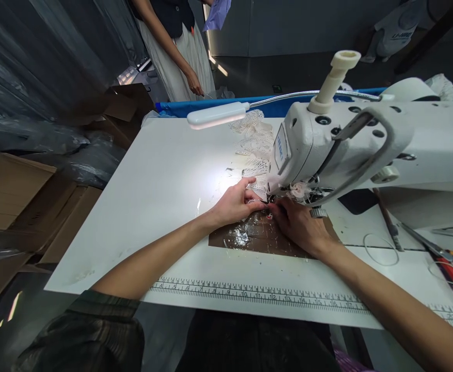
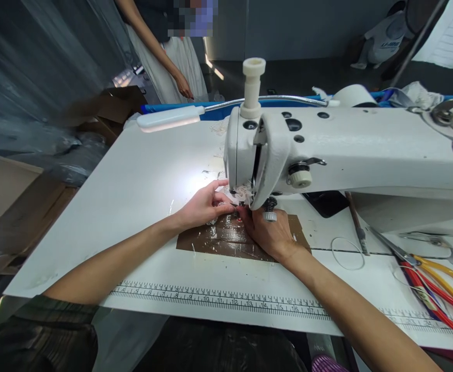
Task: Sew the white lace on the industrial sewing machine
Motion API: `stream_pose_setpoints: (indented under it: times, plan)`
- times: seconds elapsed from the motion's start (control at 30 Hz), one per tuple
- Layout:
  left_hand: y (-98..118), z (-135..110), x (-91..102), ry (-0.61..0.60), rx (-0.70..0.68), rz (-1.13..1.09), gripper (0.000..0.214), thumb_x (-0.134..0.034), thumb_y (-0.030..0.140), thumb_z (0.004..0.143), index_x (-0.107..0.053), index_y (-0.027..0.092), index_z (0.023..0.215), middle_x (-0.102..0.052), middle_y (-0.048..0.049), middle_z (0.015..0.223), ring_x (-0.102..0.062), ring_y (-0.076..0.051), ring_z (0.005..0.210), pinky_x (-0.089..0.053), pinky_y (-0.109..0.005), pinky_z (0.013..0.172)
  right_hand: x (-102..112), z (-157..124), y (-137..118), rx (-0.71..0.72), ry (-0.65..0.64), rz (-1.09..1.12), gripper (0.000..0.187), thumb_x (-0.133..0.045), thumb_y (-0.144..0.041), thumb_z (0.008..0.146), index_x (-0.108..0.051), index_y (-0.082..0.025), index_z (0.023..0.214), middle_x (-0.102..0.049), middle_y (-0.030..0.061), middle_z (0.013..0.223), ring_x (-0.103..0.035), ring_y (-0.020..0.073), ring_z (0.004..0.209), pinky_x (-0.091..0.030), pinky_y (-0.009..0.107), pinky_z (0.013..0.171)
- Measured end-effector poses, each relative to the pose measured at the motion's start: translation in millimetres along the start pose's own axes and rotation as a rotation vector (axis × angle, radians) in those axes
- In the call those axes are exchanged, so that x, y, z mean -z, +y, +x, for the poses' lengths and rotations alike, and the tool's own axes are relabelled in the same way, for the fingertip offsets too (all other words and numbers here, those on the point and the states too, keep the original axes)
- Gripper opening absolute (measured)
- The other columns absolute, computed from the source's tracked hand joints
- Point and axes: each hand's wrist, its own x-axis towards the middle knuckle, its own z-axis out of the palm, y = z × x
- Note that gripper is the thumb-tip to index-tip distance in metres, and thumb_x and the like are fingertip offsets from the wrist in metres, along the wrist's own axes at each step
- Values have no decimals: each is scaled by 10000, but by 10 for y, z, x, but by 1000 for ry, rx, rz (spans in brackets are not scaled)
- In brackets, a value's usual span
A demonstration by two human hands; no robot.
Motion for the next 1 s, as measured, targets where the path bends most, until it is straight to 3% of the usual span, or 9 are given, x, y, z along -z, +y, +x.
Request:
stream_pose_setpoints:
  times: [0.2,0.4,0.5,0.57,0.67,0.73,0.8,0.9,1.0]
  plan:
    - [7,-13,-5,-2,-7,23,712,-647,180,830,-274,122,1434,-747,-63,922,-704,-178,858,-542,-324,783,-35,14,-53,64,101,-62,395,-351,-452,984,-607,-151,965,-687,128,853,-642,243,721,-270,265,525]
    - [63,-60,4,-38,-76,129,687,-613,203,868,-247,136,1445,-748,-68,964,-703,-170,901,-541,-318,822,-48,-33,-47,111,134,67,414,-291,-407,997,-608,-143,959,-688,100,801,-614,200,650,-266,265,530]
    - [171,-140,119,-121,-261,298,606,-711,269,807,-440,164,1339,-742,-66,993,-697,-177,870,-546,-310,773,56,-173,128,290,181,116,439,-291,-427,990,-631,-149,982,-689,84,777,-583,182,594,-280,279,530]
    - [276,-200,231,-144,-427,463,393,-754,367,771,-636,182,1097,-742,-59,958,-685,-183,812,-539,-330,745,137,-270,311,378,180,149,427,-307,-402,990,-647,-162,894,-666,57,702,-564,164,569,-301,283,540]
    - [390,-253,349,-90,-573,613,201,-686,385,837,-706,185,821,-730,-60,884,-664,-175,780,-536,-336,717,206,-350,570,278,209,157,441,-301,-355,996,-644,-164,793,-644,57,693,-568,166,620,-331,289,563]
    - [382,-251,341,-109,-603,639,173,-638,327,877,-708,170,855,-716,-77,900,-661,-173,811,-550,-316,705,202,-347,655,161,292,64,411,-334,-362,981,-669,-142,892,-667,108,843,-590,232,777,-369,321,619]
    - [301,-225,269,-173,-625,676,181,-617,289,886,-694,145,964,-702,-101,961,-660,-185,874,-568,-314,731,172,-316,644,144,351,12,371,-382,-341,954,-668,-113,1016,-652,162,1005,-567,295,930,-412,374,708]
    - [123,-157,138,-218,-668,744,214,-593,269,896,-666,118,1029,-679,-133,1032,-650,-206,933,-576,-352,790,117,-256,501,235,254,140,325,-398,-266,930,-683,-121,989,-637,156,988,-572,259,911,-450,361,753]
    - [-1,-71,92,-164,-689,727,162,-536,221,922,-668,130,948,-680,-111,969,-649,-180,884,-575,-336,778,70,-217,339,276,105,249,334,-401,-263,934,-707,-166,1026,-634,109,923,-578,201,775,-445,300,667]
